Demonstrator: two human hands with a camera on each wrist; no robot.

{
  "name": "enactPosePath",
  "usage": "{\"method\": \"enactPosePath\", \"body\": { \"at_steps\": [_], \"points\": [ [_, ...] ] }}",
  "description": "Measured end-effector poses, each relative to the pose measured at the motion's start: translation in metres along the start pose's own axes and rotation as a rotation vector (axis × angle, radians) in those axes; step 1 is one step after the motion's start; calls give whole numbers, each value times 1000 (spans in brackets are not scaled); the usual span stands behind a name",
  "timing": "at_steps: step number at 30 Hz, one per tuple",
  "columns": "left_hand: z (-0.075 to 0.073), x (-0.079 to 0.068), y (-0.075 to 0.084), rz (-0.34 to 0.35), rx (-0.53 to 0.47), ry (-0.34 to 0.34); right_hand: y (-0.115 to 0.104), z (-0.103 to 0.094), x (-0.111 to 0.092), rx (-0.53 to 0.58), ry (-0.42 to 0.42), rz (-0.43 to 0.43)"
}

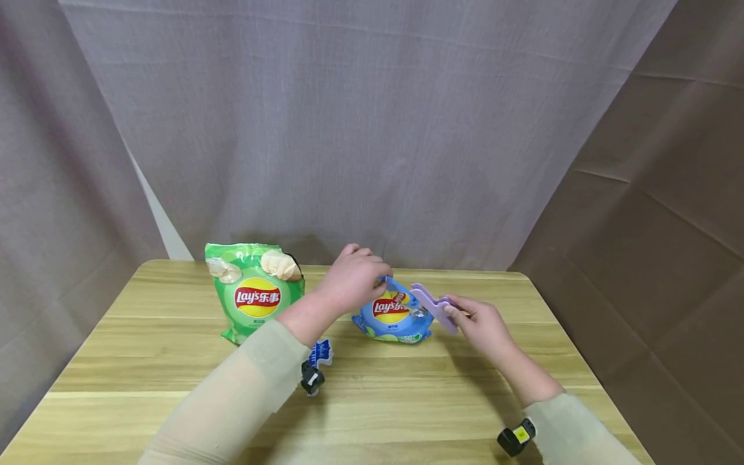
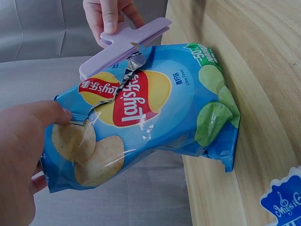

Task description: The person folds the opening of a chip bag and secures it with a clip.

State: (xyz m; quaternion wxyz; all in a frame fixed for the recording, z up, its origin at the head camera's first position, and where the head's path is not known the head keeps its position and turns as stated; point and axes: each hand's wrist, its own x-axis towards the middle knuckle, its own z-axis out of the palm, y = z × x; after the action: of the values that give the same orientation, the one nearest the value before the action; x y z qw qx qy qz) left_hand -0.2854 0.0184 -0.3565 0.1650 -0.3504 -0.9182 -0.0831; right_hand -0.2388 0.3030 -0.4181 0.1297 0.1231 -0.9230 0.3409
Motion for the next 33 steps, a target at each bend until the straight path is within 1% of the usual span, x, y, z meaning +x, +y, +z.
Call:
{"method": "enactPosePath", "body": {
  "at_steps": [9, 15, 24, 33],
  "points": [
    [0, 1, 0, -1, 4, 1, -4, 0, 0, -47, -18, -29],
    [0, 1, 1, 6, 3, -7, -6, 0, -1, -61, -31, -39],
    [1, 1, 2, -10, -15, -16, -6, 0, -1, -67, -31, -66],
    [0, 3, 4, -7, -27, -40, -7, -1, 0, -62, -37, -53]
  ]
}}
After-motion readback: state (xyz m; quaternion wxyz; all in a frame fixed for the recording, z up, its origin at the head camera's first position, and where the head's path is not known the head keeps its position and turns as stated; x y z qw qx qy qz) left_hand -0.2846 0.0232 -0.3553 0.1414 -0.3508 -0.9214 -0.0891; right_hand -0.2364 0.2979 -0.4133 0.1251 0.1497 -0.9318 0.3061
